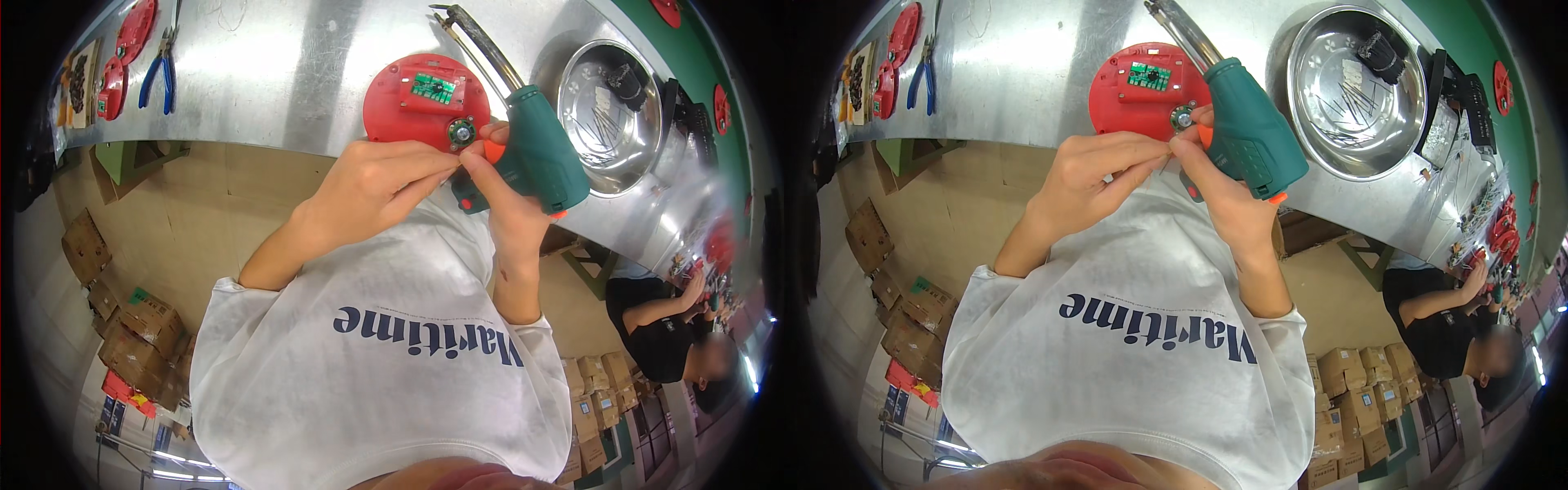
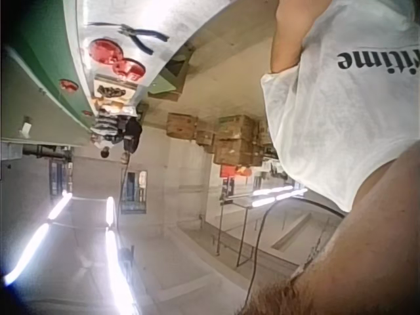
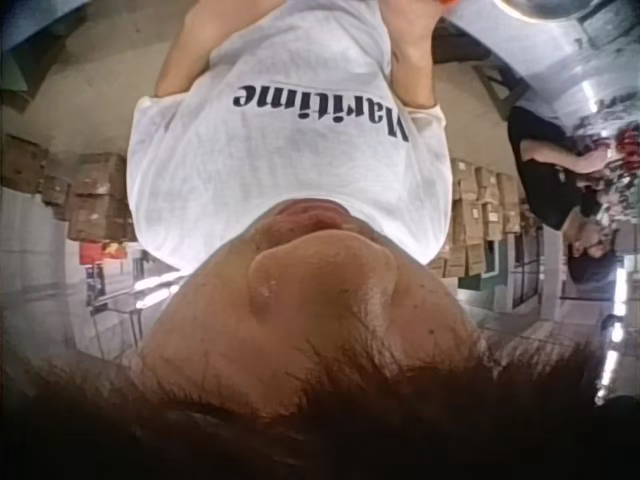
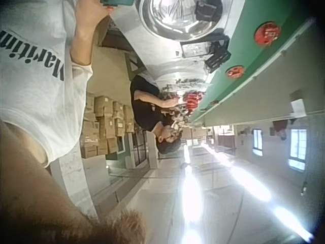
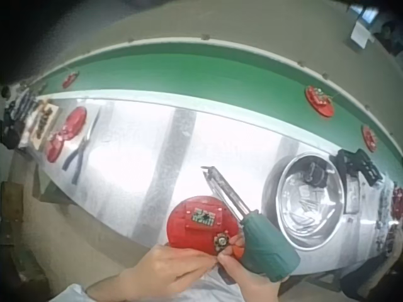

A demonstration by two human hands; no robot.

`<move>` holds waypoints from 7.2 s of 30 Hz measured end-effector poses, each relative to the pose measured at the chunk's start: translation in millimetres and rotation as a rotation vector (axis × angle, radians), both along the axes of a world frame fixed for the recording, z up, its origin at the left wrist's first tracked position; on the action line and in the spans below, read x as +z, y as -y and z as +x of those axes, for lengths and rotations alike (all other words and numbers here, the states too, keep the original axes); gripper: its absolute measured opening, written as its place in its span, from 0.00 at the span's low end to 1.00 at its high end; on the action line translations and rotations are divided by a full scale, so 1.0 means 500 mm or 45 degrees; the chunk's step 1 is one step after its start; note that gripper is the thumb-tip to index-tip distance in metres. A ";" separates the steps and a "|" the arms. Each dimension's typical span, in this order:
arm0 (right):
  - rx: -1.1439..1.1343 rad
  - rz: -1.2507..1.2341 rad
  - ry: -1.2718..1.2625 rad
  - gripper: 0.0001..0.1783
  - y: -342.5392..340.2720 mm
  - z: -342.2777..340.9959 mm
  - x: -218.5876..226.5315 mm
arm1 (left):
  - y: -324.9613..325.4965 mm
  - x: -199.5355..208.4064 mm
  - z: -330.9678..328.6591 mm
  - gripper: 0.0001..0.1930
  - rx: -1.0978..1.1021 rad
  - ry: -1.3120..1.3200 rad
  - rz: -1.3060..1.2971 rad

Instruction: Assembling electronic components into a red housing using a hot glue gun.

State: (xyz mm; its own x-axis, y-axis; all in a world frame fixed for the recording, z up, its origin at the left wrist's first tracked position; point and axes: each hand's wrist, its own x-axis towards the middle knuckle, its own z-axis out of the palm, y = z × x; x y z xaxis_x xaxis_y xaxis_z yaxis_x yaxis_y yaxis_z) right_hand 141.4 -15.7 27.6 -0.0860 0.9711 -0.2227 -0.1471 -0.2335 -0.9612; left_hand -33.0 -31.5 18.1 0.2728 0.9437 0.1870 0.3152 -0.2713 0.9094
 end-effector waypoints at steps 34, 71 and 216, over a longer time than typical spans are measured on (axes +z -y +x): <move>-0.147 -0.264 -0.398 0.16 0.000 -0.005 -0.007 | 0.010 0.026 0.043 0.09 0.283 -0.028 -0.061; -0.152 -0.251 -0.409 0.10 0.001 0.003 -0.004 | -0.015 -0.016 0.010 0.05 0.460 -0.021 -0.065; -0.827 0.059 -0.657 0.15 0.143 0.323 -0.087 | -0.278 0.008 0.278 0.05 -0.746 -0.761 0.669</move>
